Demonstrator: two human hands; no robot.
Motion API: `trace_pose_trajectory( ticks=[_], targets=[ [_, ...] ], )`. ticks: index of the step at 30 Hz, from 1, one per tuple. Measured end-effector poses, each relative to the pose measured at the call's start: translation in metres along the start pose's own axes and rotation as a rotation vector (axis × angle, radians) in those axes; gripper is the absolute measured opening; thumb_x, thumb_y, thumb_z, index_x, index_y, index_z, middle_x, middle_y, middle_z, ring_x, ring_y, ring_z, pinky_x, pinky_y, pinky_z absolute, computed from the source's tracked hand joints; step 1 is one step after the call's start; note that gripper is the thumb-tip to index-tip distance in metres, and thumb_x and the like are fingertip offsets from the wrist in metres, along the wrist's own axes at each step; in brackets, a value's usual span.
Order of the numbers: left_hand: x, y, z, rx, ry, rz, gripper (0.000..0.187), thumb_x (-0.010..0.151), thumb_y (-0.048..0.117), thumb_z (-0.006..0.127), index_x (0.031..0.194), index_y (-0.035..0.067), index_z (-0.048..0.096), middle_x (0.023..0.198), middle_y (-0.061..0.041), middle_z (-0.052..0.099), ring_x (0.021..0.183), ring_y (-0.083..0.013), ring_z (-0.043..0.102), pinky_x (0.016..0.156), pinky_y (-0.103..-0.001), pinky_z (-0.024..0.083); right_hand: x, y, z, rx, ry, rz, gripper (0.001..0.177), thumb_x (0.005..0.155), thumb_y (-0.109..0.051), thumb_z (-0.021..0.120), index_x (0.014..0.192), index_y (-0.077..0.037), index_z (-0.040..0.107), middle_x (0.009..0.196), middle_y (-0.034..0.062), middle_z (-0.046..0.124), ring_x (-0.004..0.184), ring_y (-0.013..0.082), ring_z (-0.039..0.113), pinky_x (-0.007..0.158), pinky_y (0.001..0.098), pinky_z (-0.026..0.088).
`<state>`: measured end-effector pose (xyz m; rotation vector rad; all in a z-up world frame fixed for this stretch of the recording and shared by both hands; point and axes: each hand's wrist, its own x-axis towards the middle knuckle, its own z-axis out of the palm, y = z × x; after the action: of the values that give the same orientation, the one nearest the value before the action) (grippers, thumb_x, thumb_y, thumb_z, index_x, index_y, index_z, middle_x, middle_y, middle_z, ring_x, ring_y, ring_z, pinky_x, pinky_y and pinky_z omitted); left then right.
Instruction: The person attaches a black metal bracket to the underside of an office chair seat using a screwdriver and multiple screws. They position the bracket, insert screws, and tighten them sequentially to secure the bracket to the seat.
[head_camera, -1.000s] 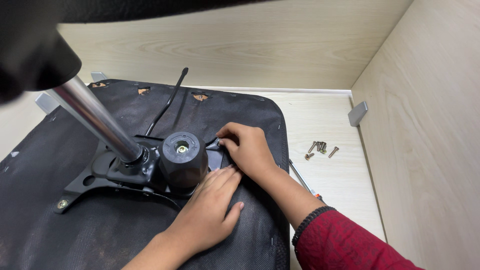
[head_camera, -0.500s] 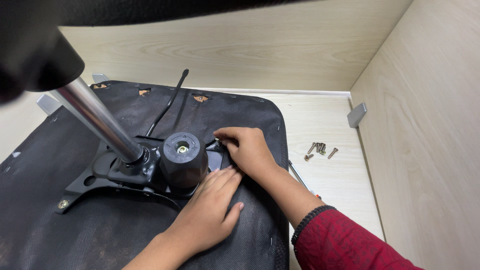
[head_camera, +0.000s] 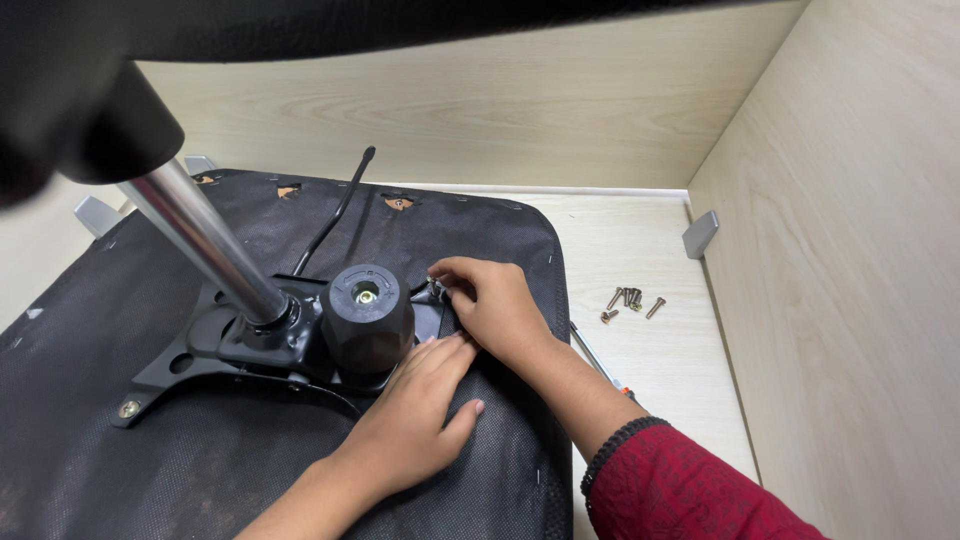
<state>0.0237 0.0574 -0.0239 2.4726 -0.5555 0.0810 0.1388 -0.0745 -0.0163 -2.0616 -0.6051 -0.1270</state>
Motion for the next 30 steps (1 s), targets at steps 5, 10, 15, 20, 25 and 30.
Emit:
trace_pose_trajectory(
  ticks=[5,10,15,20,25,30],
  targets=[
    [0.002,0.000,-0.001,0.006,-0.076,-0.057,0.064,0.092,0.024,0.065,0.145,-0.004,0.041,0.152,-0.024,0.042,0.148,-0.0333,0.031,0.122,-0.048,0.018,-0.005,-0.004,-0.004,-0.045,-0.020,0.016,0.032,0.085,-0.002,0.065,0.115,-0.008,0.074,0.100,0.0138,0.079,0.092,0.0243,0.078,0.085,0.0336,0.060],
    [0.000,-0.003,0.000,-0.008,-0.045,-0.032,0.065,0.091,0.023,0.065,0.145,-0.004,0.041,0.153,-0.023,0.042,0.149,-0.0332,0.032,0.122,-0.048,0.018,-0.013,-0.008,-0.009,-0.035,-0.032,0.030,0.032,0.085,-0.002,0.066,0.116,-0.008,0.073,0.099,0.0129,0.079,0.091,0.0237,0.078,0.085,0.0339,0.060],
    [0.000,-0.005,0.001,-0.024,-0.038,-0.046,0.066,0.090,0.023,0.066,0.146,-0.002,0.041,0.153,-0.021,0.042,0.149,-0.0330,0.032,0.122,-0.047,0.019,-0.020,-0.008,-0.012,-0.026,-0.033,0.055,0.029,0.085,-0.003,0.066,0.114,-0.007,0.074,0.101,0.0135,0.078,0.094,0.0230,0.078,0.087,0.0337,0.060],
    [0.001,-0.001,-0.001,-0.098,0.031,-0.043,0.060,0.088,0.022,0.068,0.141,-0.001,0.050,0.147,-0.019,0.052,0.143,-0.0318,0.041,0.119,-0.044,0.028,-0.031,0.001,-0.019,-0.017,0.016,0.057,0.023,0.086,-0.007,0.067,0.107,-0.006,0.076,0.102,0.0127,0.079,0.095,0.0227,0.078,0.086,0.0325,0.060],
    [0.000,0.010,-0.005,-0.290,0.103,-0.163,0.047,0.087,0.015,0.065,0.133,0.005,0.062,0.129,-0.012,0.070,0.123,-0.0232,0.066,0.107,-0.035,0.048,-0.052,0.020,-0.038,-0.072,0.166,0.107,0.018,0.085,-0.010,0.068,0.099,-0.007,0.078,0.094,0.0100,0.078,0.084,0.0209,0.076,0.078,0.0314,0.059],
    [-0.007,0.020,-0.007,-0.362,0.145,-0.382,0.046,0.092,0.012,0.064,0.138,0.012,0.064,0.126,-0.002,0.077,0.096,-0.0219,0.078,0.080,-0.039,0.057,-0.081,0.035,-0.069,-0.197,0.277,0.309,0.023,0.081,-0.007,0.060,0.092,-0.009,0.080,0.089,0.0080,0.076,0.079,0.0228,0.071,0.077,0.0340,0.057]
  ],
)
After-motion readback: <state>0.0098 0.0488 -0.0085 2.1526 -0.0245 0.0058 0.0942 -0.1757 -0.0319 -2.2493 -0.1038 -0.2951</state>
